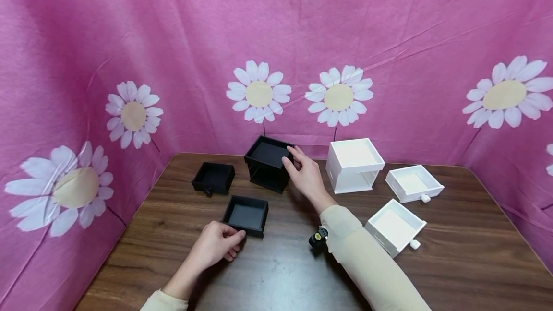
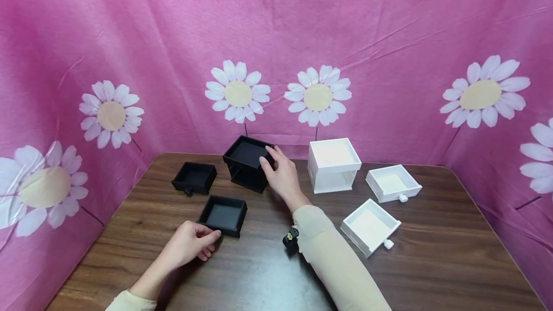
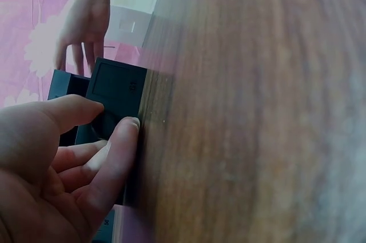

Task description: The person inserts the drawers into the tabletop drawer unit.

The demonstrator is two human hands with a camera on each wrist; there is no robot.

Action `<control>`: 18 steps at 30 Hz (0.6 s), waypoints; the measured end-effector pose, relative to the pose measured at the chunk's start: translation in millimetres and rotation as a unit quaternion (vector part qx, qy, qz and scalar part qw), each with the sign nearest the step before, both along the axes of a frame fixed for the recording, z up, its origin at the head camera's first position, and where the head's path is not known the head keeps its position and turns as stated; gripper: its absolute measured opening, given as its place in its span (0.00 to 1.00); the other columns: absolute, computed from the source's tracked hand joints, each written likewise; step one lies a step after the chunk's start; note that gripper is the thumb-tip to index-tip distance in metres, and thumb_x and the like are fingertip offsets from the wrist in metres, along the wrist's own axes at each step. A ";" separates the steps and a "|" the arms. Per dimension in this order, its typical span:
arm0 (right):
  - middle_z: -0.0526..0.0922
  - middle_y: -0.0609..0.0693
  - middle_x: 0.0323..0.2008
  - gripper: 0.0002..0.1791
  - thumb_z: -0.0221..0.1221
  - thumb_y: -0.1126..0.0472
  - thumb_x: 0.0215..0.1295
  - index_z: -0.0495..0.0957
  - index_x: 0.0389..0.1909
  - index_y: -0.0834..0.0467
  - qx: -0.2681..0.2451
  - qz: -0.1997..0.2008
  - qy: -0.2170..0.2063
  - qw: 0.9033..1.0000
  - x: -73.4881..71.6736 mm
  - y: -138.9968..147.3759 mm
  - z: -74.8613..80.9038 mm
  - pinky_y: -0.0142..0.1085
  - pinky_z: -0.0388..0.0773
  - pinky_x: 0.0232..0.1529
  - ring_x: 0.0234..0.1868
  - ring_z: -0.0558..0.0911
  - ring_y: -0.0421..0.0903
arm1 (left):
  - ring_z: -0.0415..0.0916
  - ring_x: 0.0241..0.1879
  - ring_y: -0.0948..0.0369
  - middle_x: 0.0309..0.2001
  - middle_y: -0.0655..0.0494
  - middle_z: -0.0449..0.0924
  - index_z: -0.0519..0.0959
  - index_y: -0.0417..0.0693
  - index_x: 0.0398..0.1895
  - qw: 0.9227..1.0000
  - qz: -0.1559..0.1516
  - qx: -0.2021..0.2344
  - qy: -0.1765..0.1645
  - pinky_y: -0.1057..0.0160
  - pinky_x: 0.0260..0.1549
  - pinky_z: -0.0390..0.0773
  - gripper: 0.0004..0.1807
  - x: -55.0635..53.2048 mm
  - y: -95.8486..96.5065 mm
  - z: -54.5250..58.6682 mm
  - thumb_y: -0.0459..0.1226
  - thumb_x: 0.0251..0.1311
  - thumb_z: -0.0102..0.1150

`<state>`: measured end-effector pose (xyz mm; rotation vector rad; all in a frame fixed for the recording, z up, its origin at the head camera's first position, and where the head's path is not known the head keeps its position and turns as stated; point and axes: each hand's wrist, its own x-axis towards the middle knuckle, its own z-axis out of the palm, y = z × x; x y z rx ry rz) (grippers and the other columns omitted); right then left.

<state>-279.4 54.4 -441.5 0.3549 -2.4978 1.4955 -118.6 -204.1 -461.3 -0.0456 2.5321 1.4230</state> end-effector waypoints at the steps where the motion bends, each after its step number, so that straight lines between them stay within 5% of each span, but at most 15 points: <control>1: 0.72 0.60 0.79 0.28 0.62 0.51 0.80 0.76 0.76 0.55 -0.001 0.000 -0.005 1.000 0.0 -0.5 0.1 0.52 0.79 0.72 0.70 0.82 0.56 | 0.84 0.19 0.62 0.21 0.52 0.87 0.90 0.36 0.32 1.000 0.000 0.002 0.000 0.61 0.21 0.88 0.16 -0.1 -0.1 -0.1 0.40 0.73 0.66; 18: 0.80 0.61 0.72 0.27 0.66 0.50 0.76 0.80 0.73 0.51 -0.058 -0.019 -0.040 0.997 1.9 -2.2 0.0 0.51 0.82 0.68 0.70 0.83 0.58 | 0.85 0.20 0.60 0.24 0.49 0.88 0.89 0.32 0.36 0.999 0.007 0.041 -0.013 0.58 0.24 0.89 0.15 0.4 -0.7 -1.7 0.38 0.73 0.66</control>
